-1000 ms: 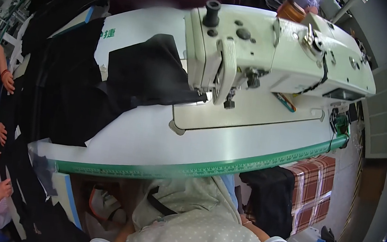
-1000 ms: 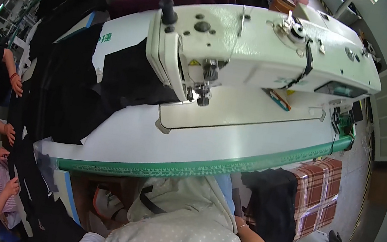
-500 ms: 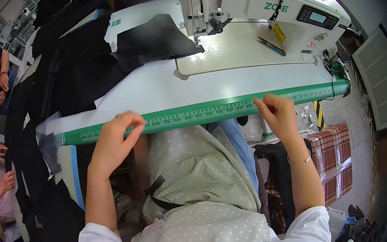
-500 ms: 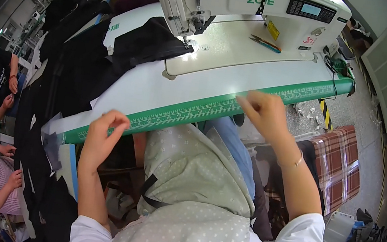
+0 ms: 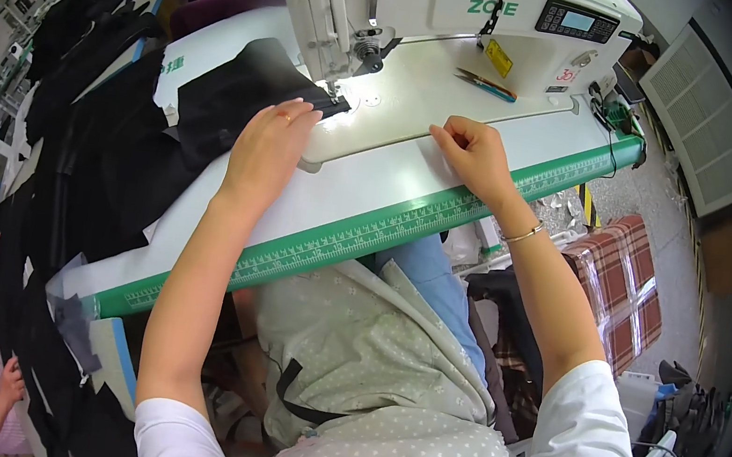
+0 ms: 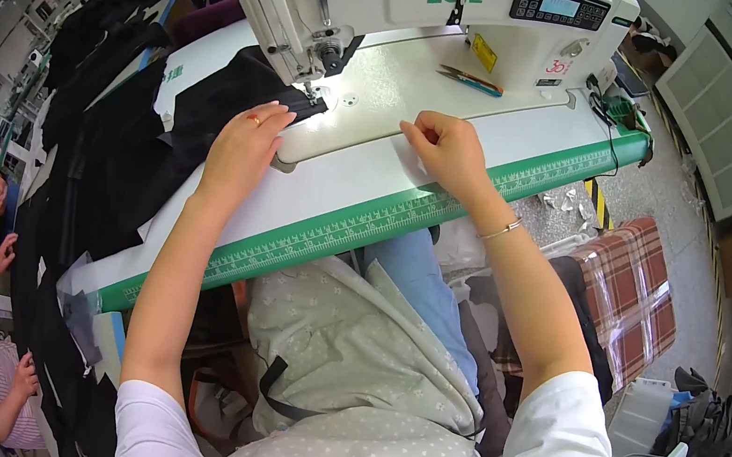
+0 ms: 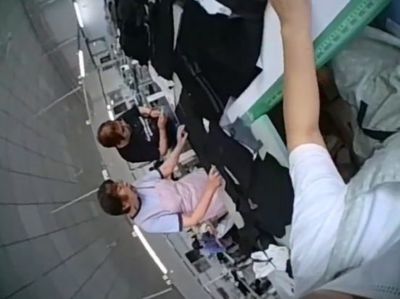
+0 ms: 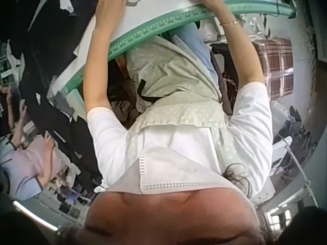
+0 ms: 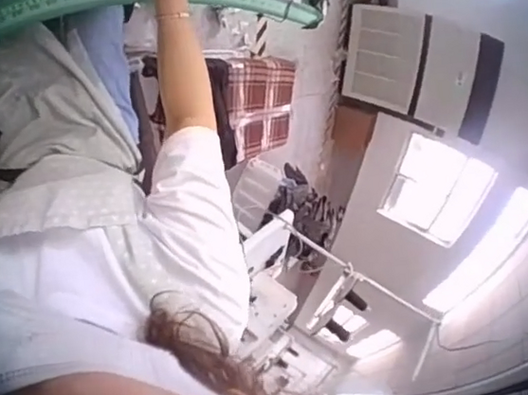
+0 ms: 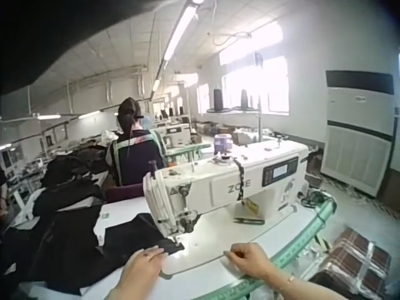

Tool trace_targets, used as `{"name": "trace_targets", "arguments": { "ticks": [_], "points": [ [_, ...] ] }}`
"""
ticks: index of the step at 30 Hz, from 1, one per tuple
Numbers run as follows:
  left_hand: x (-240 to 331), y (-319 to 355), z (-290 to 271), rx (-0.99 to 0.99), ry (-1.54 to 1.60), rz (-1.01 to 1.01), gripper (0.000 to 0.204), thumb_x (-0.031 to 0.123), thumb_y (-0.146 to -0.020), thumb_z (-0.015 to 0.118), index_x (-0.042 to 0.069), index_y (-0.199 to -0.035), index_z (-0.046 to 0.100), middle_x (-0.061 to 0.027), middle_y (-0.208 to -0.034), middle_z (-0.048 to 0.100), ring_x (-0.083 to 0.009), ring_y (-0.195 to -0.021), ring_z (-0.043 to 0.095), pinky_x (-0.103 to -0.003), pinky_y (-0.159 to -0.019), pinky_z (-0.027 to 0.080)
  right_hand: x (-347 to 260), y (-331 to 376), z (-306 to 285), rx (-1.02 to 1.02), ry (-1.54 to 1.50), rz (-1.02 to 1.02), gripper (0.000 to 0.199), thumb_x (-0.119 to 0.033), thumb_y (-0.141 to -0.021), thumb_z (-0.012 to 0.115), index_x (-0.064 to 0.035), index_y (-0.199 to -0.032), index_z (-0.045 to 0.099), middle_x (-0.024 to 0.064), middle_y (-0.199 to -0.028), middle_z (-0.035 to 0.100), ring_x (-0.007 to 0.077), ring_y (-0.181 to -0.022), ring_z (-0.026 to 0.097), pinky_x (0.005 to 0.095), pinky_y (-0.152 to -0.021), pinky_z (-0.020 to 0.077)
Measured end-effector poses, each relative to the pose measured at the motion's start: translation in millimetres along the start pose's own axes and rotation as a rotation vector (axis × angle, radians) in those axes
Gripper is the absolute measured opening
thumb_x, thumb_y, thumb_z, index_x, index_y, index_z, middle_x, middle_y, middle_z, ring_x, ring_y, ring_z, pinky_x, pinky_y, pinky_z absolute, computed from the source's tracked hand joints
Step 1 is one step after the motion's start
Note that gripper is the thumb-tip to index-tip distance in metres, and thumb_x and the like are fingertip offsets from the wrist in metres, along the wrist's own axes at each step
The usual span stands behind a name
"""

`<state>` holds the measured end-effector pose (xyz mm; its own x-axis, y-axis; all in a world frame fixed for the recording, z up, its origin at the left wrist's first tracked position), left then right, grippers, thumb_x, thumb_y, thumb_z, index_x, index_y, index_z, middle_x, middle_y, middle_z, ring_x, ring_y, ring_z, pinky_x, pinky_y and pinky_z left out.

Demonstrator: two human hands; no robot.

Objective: Organizing black fabric pieces and using an industrial sewing machine to sew a zipper onto mesh fabric.

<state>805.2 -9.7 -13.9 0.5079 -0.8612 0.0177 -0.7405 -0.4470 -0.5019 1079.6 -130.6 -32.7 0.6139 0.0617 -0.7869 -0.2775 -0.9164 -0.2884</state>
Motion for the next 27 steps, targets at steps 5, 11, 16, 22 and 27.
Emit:
{"name": "trace_targets", "arguments": {
  "ticks": [5,11,16,22,27],
  "points": [
    [-5.2,-21.4,30.3,0.007,-0.013,-0.016,0.025,0.005,-0.082,0.07,0.008,-0.107,0.065,-0.0075,-0.105,0.068,-0.0278,-0.097,0.066,-0.038,-0.084,0.055,3.4,-0.5,-1.7,-0.024,-0.023,0.058,0.035,-0.025,-0.093,0.069,0.0011,-0.072,0.057,0.004,-0.054,0.046,0.0126,-0.05,0.038,0.0311,-0.049,0.0333],
    [-9.1,-27.4,43.1,0.083,0.062,-0.051,0.016,0.01,-0.084,0.071,0.01,-0.099,0.066,-0.0054,-0.095,0.068,-0.0272,-0.091,0.065,-0.038,-0.077,0.054,4.4,0.8,-2.3,-0.044,-0.088,0.069,0.034,-0.023,-0.094,0.069,0.0009,-0.072,0.058,0.0024,-0.054,0.044,0.0097,-0.051,0.036,0.029,-0.049,0.0306],
    [-13.6,-29.6,42.8,0.087,0.118,-0.122,0.013,0.01,-0.084,0.072,0.009,-0.095,0.066,-0.0052,-0.091,0.068,-0.0276,-0.09,0.065,-0.038,-0.077,0.052,2.5,0.6,-0.8,-0.061,-0.053,0.056,0.033,-0.021,-0.093,0.069,0.0004,-0.072,0.058,0.0024,-0.054,0.043,0.0097,-0.051,0.035,0.0293,-0.048,0.0301],
    [-3.8,-33.2,39.8,0.059,-0.029,-0.053,0.015,0.011,-0.081,0.074,0.01,-0.087,0.06,-0.001,-0.09,0.064,-0.0248,-0.085,0.065,-0.036,-0.073,0.055,-2.9,-7.6,-7.1,-0.13,0.09,0.008,0.028,-0.021,-0.087,0.072,-0.0017,-0.072,0.058,0.0096,-0.055,0.048,0.0209,-0.049,0.044,0.0342,-0.05,0.0367],
    [-6.3,-34.3,39.5,0.106,-0.058,-0.077,0.013,0.008,-0.082,0.072,0.01,-0.085,0.059,-0.0024,-0.087,0.064,-0.0247,-0.082,0.065,-0.036,-0.068,0.055,-16.1,-59.6,-4.2,-0.566,0.236,-0.212,0.023,-0.025,-0.089,0.068,-0.0045,-0.079,0.063,0.0106,-0.067,0.064,0.0315,-0.064,0.064,0.0415,-0.06,0.0482]
  ]
}}
Point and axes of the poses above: each hand's wrist, its own y-axis away from the middle knuckle, its own z-axis out of the palm, x = y × z, the point moved 1 cm from there along -y, towards the middle knuckle
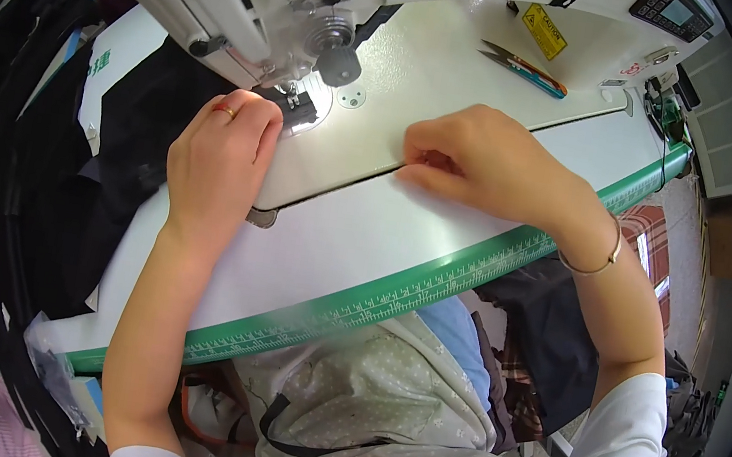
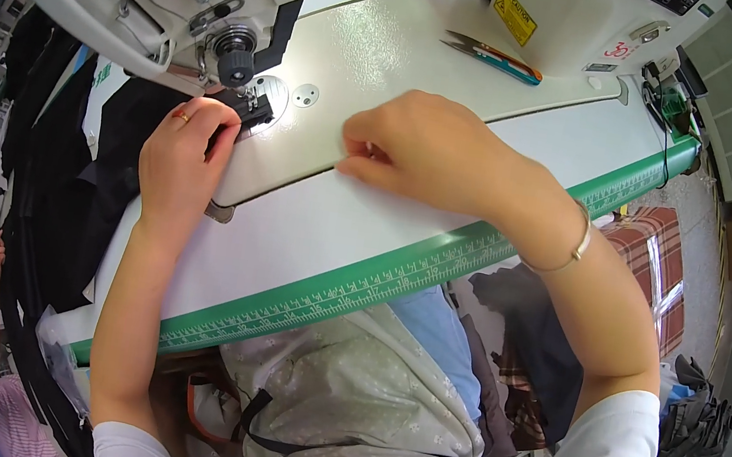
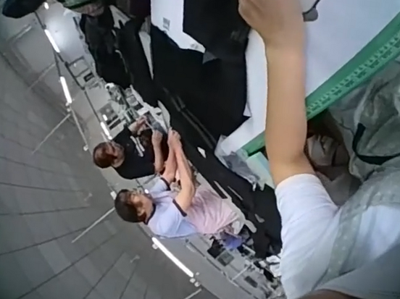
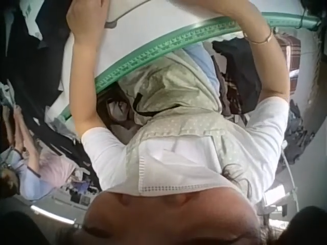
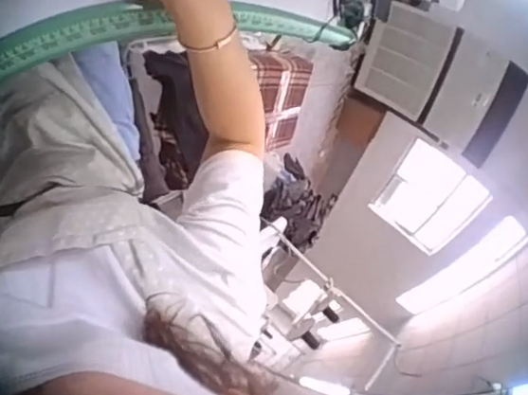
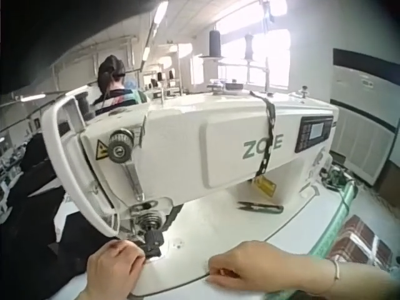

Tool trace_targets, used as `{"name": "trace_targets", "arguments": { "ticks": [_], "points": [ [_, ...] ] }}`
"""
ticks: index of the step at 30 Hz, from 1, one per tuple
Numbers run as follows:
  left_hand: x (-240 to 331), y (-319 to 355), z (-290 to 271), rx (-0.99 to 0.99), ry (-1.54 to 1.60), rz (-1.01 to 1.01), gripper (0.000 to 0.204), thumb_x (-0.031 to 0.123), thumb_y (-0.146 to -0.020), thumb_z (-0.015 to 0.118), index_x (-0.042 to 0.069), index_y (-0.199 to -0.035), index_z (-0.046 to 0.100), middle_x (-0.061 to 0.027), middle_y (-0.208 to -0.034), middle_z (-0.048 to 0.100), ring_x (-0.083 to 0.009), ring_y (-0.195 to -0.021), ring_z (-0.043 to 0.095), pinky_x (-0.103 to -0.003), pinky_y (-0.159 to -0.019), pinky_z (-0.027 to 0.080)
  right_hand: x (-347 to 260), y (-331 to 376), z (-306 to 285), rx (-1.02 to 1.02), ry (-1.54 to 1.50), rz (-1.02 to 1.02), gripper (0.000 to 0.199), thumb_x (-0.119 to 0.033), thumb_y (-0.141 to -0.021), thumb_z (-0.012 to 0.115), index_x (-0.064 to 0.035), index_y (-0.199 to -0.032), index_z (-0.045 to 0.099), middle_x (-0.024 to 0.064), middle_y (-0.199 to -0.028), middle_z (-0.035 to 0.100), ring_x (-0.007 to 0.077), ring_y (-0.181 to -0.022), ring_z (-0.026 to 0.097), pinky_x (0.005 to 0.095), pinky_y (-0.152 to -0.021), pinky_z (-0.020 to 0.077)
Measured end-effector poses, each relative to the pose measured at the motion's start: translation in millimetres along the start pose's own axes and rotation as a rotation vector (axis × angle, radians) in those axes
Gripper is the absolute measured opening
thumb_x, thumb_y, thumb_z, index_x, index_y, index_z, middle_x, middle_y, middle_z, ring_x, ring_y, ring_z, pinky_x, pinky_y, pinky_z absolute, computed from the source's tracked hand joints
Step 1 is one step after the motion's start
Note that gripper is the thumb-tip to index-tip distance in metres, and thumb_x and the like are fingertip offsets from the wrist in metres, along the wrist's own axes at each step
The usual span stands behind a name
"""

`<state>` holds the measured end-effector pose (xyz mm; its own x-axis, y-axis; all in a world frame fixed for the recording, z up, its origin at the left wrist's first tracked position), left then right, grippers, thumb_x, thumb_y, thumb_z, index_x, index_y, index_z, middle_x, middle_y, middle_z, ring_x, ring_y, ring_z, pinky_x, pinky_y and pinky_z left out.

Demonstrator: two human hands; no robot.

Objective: Organizing black fabric pieces and using an industrial sewing machine to sew a zipper onto mesh fabric.

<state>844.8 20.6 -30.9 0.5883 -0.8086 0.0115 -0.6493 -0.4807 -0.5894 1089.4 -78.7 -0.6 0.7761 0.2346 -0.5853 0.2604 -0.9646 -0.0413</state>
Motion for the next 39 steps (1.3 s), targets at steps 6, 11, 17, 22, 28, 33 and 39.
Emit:
{"name": "trace_targets", "arguments": {
  "ticks": [6,11,17,22,28,33,39],
  "points": [
    [2.6,-2.8,-0.4,-0.038,0.132,-0.193,0.011,0.008,-0.081,0.073,0.011,-0.083,0.063,-0.0019,-0.082,0.065,-0.0242,-0.077,0.064,-0.035,-0.064,0.052,6.2,-59.9,-0.8,-0.051,0.113,-0.215,0.02,-0.026,-0.089,0.067,-0.0061,-0.084,0.066,0.009,-0.073,0.067,0.0323,-0.073,0.065,0.0435,-0.066,0.0506],
    [4.7,-2.4,-2.2,0.002,0.182,-0.228,0.013,0.005,-0.079,0.075,0.008,-0.084,0.063,-0.0047,-0.082,0.066,-0.0267,-0.077,0.065,-0.036,-0.067,0.052,21.8,-59.3,11.8,0.166,0.004,-0.324,0.009,-0.018,-0.087,0.067,-0.0091,-0.087,0.067,0.0056,-0.083,0.065,0.0285,-0.07,0.063,0.0407,-0.061,0.0482],
    [-0.3,-0.1,5.6,0.033,0.21,-0.263,0.015,0.005,-0.079,0.074,0.009,-0.08,0.06,-0.0027,-0.07,0.059,-0.0236,-0.065,0.06,-0.033,-0.061,0.051,18.7,-57.4,21.3,0.265,0.063,-0.429,0.006,-0.015,-0.085,0.07,-0.0121,-0.091,0.07,0.0019,-0.086,0.065,0.0244,-0.075,0.066,0.0381,-0.061,0.052],
    [-2.0,-1.0,4.6,0.015,0.237,-0.267,0.013,0.005,-0.079,0.074,0.009,-0.081,0.062,-0.0031,-0.071,0.06,-0.0245,-0.066,0.061,-0.034,-0.061,0.051,18.2,-58.0,25.3,0.318,0.142,-0.449,0.009,-0.017,-0.085,0.071,-0.0129,-0.093,0.069,0.0012,-0.087,0.065,0.0236,-0.077,0.066,0.0371,-0.061,0.0526],
    [3.3,2.2,-8.2,-0.125,0.242,-0.173,0.015,0.005,-0.079,0.074,0.009,-0.091,0.067,0.0007,-0.093,0.064,-0.0221,-0.082,0.063,-0.035,-0.069,0.052,13.5,-55.6,27.9,0.343,0.238,-0.487,0.012,-0.022,-0.086,0.069,-0.0123,-0.093,0.067,0.0023,-0.085,0.059,0.0219,-0.078,0.065,0.037,-0.062,0.0523],
    [13.3,8.6,-19.8,-0.208,0.101,-0.045,0.029,0.004,-0.078,0.067,0.008,-0.107,0.067,-0.0045,-0.114,0.062,-0.0236,-0.109,0.061,-0.035,-0.086,0.055,13.8,-56.7,31.8,0.309,0.267,-0.55,0.016,-0.026,-0.088,0.068,-0.0107,-0.084,0.063,0.0049,-0.085,0.053,0.0227,-0.076,0.062,0.0373,-0.062,0.0511],
    [9.1,11.4,-18.9,-0.23,0.037,0.051,0.038,0.004,-0.078,0.066,0.003,-0.115,0.065,-0.0072,-0.118,0.061,-0.0236,-0.114,0.06,-0.036,-0.093,0.053,14.5,-58.0,30.9,0.299,0.234,-0.548,0.017,-0.024,-0.087,0.068,-0.0088,-0.083,0.063,0.005,-0.087,0.055,0.0228,-0.078,0.063,0.0372,-0.063,0.0518]
  ]
}}
Point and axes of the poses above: each hand's wrist, its own y-axis away from the middle knuckle, its own z-axis out of the palm, x = y × z, the point moved 1 cm from there along -y, towards the middle knuckle
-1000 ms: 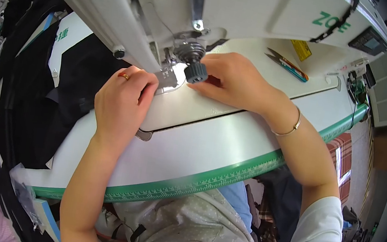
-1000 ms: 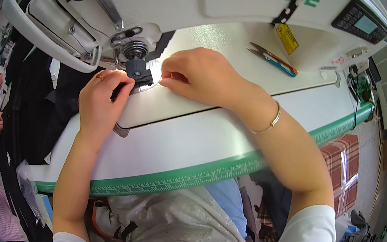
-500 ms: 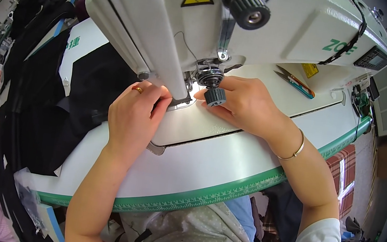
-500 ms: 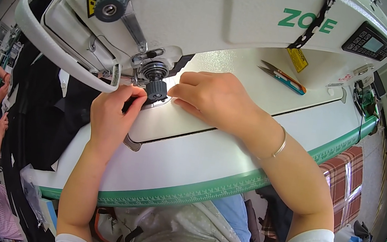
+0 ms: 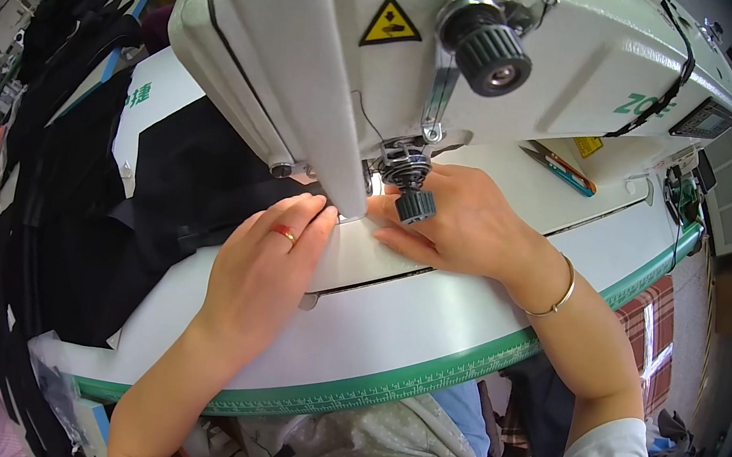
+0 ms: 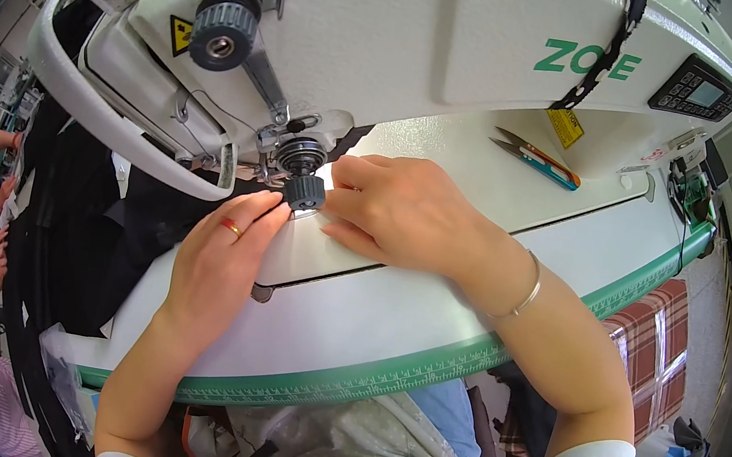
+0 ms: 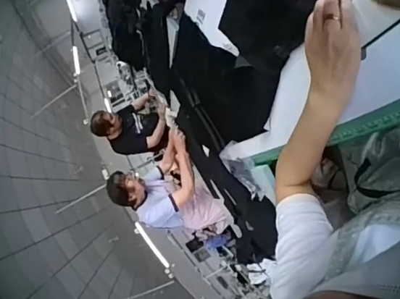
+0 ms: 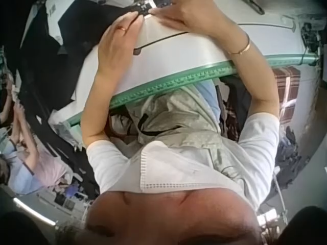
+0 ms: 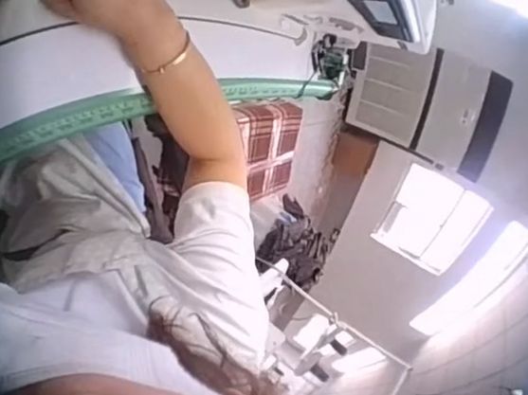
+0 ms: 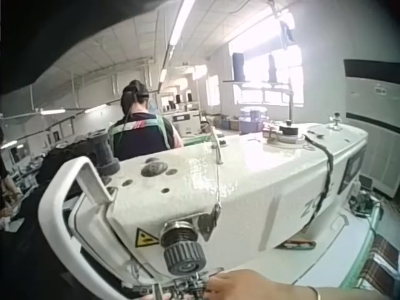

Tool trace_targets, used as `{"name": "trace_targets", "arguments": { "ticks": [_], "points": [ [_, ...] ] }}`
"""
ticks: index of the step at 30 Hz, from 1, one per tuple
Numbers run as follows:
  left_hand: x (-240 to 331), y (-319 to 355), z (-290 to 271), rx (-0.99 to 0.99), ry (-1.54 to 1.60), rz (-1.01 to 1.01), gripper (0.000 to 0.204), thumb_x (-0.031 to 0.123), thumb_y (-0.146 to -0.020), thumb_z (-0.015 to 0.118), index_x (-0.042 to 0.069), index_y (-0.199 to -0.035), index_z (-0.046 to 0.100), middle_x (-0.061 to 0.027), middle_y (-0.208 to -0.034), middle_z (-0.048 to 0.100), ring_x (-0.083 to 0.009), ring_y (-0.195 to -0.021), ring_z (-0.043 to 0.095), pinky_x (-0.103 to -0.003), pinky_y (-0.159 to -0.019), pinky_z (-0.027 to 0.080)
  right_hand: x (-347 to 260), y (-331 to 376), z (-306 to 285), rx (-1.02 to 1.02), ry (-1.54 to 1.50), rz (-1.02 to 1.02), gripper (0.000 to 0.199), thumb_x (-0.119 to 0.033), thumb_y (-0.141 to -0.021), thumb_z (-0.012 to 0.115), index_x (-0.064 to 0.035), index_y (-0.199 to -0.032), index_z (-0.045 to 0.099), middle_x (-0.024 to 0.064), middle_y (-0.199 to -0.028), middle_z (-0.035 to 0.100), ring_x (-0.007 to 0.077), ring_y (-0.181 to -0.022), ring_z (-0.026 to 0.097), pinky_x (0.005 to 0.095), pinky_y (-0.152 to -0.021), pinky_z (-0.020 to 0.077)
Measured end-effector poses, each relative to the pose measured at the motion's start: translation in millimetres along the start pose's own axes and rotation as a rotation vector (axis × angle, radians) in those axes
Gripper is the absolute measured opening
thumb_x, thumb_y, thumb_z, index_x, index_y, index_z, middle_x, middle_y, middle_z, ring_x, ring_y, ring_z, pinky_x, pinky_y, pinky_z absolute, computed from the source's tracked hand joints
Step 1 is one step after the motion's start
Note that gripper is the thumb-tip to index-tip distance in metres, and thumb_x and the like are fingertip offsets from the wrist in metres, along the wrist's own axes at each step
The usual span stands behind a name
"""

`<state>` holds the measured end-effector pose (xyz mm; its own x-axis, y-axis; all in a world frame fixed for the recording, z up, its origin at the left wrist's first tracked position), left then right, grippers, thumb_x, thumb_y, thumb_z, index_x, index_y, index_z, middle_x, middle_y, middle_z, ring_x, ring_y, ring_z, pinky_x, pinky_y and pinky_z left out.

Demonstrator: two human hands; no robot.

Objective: Organizing black fabric pieces and using an industrial sewing machine to sew a zipper onto mesh fabric.

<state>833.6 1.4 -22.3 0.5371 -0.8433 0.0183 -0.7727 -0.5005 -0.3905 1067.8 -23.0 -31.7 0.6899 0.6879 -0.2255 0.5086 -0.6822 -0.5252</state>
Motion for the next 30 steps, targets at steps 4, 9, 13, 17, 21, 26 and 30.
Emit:
{"name": "trace_targets", "arguments": {
  "ticks": [4,9,13,17,21,26,30],
  "points": [
    [-7.9,-7.5,-0.3,-0.003,0.073,-0.005,0.034,0.004,-0.076,0.067,0.003,-0.109,0.065,-0.0053,-0.109,0.063,-0.0219,-0.106,0.062,-0.034,-0.088,0.055,-1.0,-1.0,-1.7,0.015,0.007,0.01,0.015,-0.021,-0.087,0.068,-0.0078,-0.082,0.064,0.0039,-0.086,0.056,0.0217,-0.079,0.063,0.0358,-0.062,0.0526],
    [-7.7,-8.4,3.4,0.092,0.024,0.039,0.03,0.004,-0.073,0.069,0.005,-0.103,0.065,-0.0035,-0.103,0.063,-0.0197,-0.098,0.062,-0.032,-0.077,0.056,-2.8,-2.6,-0.8,0.055,0.038,-0.022,0.015,-0.02,-0.085,0.069,-0.0073,-0.077,0.064,0.0035,-0.086,0.057,0.021,-0.078,0.063,0.0348,-0.061,0.053],
    [-9.5,-12.1,10.0,0.172,0.009,0.037,0.026,0.005,-0.071,0.072,0.008,-0.095,0.064,-0.001,-0.096,0.063,-0.0184,-0.089,0.061,-0.03,-0.069,0.057,-0.8,-1.1,1.0,0.063,0.051,-0.031,0.015,-0.019,-0.083,0.07,-0.008,-0.075,0.064,0.0035,-0.087,0.057,0.0212,-0.077,0.063,0.0347,-0.061,0.0532],
    [-10.3,-20.6,12.6,0.176,0.03,-0.03,0.022,0.012,-0.074,0.079,0.011,-0.09,0.064,-0.0039,-0.086,0.065,-0.0256,-0.081,0.065,-0.037,-0.066,0.054,-1.8,-2.5,0.5,0.034,0.054,-0.034,0.016,-0.019,-0.082,0.071,-0.0081,-0.073,0.064,0.004,-0.087,0.056,0.0215,-0.077,0.063,0.0349,-0.061,0.0533],
    [-11.9,-18.7,15.4,0.178,0.011,-0.035,0.022,0.014,-0.074,0.08,0.012,-0.088,0.064,-0.0047,-0.08,0.065,-0.0269,-0.078,0.066,-0.038,-0.064,0.054,-6.5,-4.8,-2.7,0.013,0.041,-0.045,0.017,-0.02,-0.082,0.072,-0.0081,-0.071,0.066,0.0042,-0.088,0.057,0.0214,-0.077,0.062,0.0351,-0.061,0.053],
    [-11.7,-19.1,21.3,0.232,-0.016,-0.069,0.019,0.015,-0.076,0.08,0.011,-0.087,0.065,-0.0052,-0.082,0.068,-0.0285,-0.076,0.066,-0.04,-0.065,0.054,-5.5,-3.2,-4.5,-0.083,-0.001,0.004,0.027,-0.019,-0.078,0.076,-0.015,-0.105,0.076,0.0024,-0.098,0.069,0.0253,-0.08,0.065,0.038,-0.068,0.0533],
    [-15.9,-20.1,22.3,0.255,0.075,-0.143,0.013,0.012,-0.076,0.079,0.012,-0.085,0.069,-0.0002,-0.071,0.062,-0.0194,-0.078,0.061,-0.032,-0.057,0.052,-3.9,-3.1,-1.0,-0.011,0.009,-0.03,0.017,-0.021,-0.082,0.072,-0.0082,-0.072,0.067,0.0046,-0.09,0.057,0.0217,-0.079,0.062,0.0356,-0.061,0.0525]
  ]
}}
Point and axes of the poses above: each hand's wrist, its own y-axis away from the middle knuckle, its own z-axis out of the palm, x = y × z, the point moved 1 cm from there along -y, towards the middle knuckle
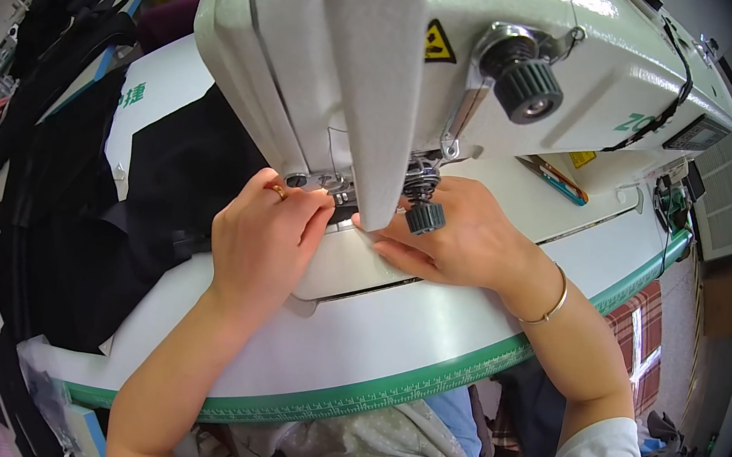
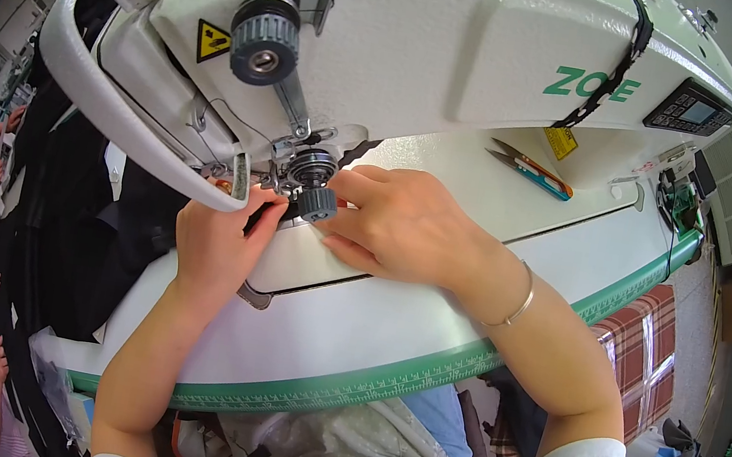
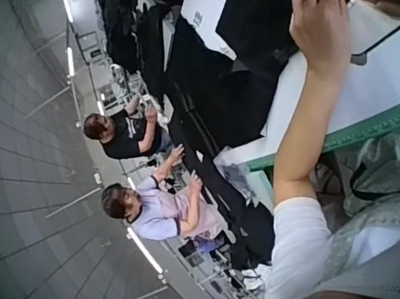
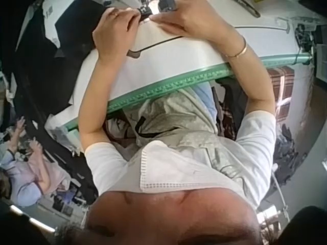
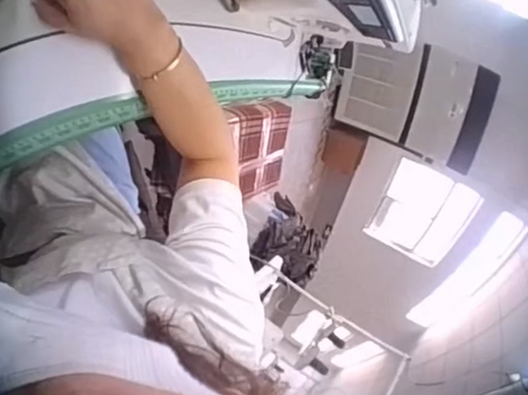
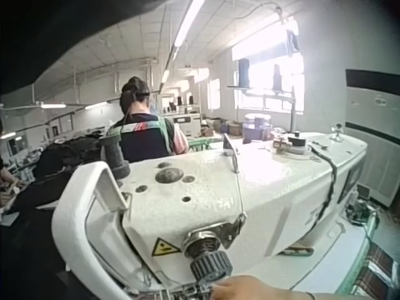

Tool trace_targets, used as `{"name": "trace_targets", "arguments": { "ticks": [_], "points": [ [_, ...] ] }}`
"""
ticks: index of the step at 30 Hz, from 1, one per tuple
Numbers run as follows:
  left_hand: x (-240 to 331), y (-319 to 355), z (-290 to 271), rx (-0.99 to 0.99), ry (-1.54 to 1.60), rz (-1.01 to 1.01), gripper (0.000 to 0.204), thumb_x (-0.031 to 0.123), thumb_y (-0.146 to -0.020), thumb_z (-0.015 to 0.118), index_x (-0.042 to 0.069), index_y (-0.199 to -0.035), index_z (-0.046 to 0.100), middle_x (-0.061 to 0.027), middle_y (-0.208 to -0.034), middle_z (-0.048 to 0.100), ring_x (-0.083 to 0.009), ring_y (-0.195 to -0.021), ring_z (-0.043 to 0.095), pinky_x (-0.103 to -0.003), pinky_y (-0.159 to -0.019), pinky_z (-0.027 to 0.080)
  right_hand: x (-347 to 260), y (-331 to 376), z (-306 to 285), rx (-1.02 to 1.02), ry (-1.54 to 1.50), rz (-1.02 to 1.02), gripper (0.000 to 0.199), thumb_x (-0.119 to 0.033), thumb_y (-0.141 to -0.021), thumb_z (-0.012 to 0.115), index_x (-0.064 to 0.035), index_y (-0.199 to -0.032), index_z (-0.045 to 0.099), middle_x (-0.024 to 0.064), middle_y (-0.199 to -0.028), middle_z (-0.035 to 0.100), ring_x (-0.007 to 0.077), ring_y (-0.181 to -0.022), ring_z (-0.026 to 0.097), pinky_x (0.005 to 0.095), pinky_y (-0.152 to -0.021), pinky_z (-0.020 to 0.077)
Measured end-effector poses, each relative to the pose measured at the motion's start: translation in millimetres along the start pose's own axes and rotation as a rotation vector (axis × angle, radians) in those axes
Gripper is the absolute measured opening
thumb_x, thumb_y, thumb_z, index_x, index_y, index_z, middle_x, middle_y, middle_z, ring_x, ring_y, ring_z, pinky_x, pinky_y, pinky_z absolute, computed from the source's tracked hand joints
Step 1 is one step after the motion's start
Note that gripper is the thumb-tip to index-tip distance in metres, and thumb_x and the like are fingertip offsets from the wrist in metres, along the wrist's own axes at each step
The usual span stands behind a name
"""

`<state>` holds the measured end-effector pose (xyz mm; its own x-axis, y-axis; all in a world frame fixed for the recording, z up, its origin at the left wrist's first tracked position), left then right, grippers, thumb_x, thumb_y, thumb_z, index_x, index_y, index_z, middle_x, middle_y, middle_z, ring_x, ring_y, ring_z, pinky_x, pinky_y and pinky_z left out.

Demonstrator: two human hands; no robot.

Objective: Organizing black fabric pieces and using an industrial sewing machine to sew a zipper onto mesh fabric.

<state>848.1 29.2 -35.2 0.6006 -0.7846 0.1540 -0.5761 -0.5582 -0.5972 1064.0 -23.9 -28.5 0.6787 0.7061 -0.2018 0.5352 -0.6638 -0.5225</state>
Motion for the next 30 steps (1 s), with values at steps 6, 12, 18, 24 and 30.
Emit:
{"name": "trace_targets", "arguments": {
  "ticks": [6,12,18,24,30],
  "points": [
    [-1.1,0.2,-0.2,0.016,0.105,-0.1,0.013,0.012,-0.076,0.081,0.014,-0.085,0.071,-0.0003,-0.067,0.06,-0.0204,-0.073,0.061,-0.033,-0.055,0.05,-1.4,-0.8,-2.0,-0.011,0.005,0.002,0.013,-0.021,-0.082,0.072,-0.009,-0.077,0.07,0.0043,-0.09,0.057,0.0215,-0.08,0.063,0.0354,-0.062,0.0527],
    [-1.9,2.3,-0.2,0.004,0.099,-0.076,0.016,0.011,-0.074,0.081,0.014,-0.085,0.07,-0.0001,-0.069,0.059,-0.0197,-0.077,0.062,-0.033,-0.055,0.05,-4.0,-1.7,-5.8,-0.033,0.013,0.003,0.012,-0.021,-0.082,0.071,-0.0092,-0.081,0.07,0.0043,-0.09,0.057,0.0215,-0.08,0.063,0.0353,-0.063,0.0527],
    [5.8,6.4,-11.6,-0.058,0.055,0.01,0.019,0.008,-0.075,0.076,0.012,-0.092,0.07,-0.0013,-0.088,0.062,-0.0193,-0.093,0.063,-0.033,-0.068,0.055,-1.8,-1.1,-3.2,-0.005,0.034,0.002,0.015,-0.02,-0.08,0.071,-0.0076,-0.073,0.067,0.0044,-0.09,0.057,0.0216,-0.08,0.062,0.0347,-0.064,0.0531],
    [19.2,16.5,-20.3,-0.201,-0.064,0.089,0.035,0.005,-0.077,0.068,0.003,-0.112,0.066,-0.0088,-0.119,0.063,-0.0219,-0.113,0.062,-0.033,-0.09,0.054,0.3,-1.1,-1.0,0.016,0.076,-0.033,0.016,-0.02,-0.078,0.072,-0.0078,-0.07,0.065,0.0045,-0.091,0.057,0.0216,-0.084,0.06,0.0342,-0.068,0.0536],
    [22.7,19.0,-19.0,-0.225,-0.101,0.101,0.035,0.004,-0.082,0.066,0.0,-0.117,0.064,-0.0102,-0.122,0.062,-0.0227,-0.119,0.06,-0.035,-0.095,0.054,0.7,-0.1,-0.4,0.005,0.062,-0.029,0.016,-0.021,-0.078,0.071,-0.0084,-0.069,0.066,0.0041,-0.092,0.058,0.0212,-0.087,0.059,0.0341,-0.072,0.053]
  ]
}}
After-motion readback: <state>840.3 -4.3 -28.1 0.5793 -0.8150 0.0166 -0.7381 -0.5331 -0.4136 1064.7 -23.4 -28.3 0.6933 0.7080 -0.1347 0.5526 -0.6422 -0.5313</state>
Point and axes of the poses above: each hand's wrist, its own y-axis away from the middle knuckle, its own z-axis out of the palm, x = y × z, the point moved 1 cm from there along -y, towards the middle knuckle
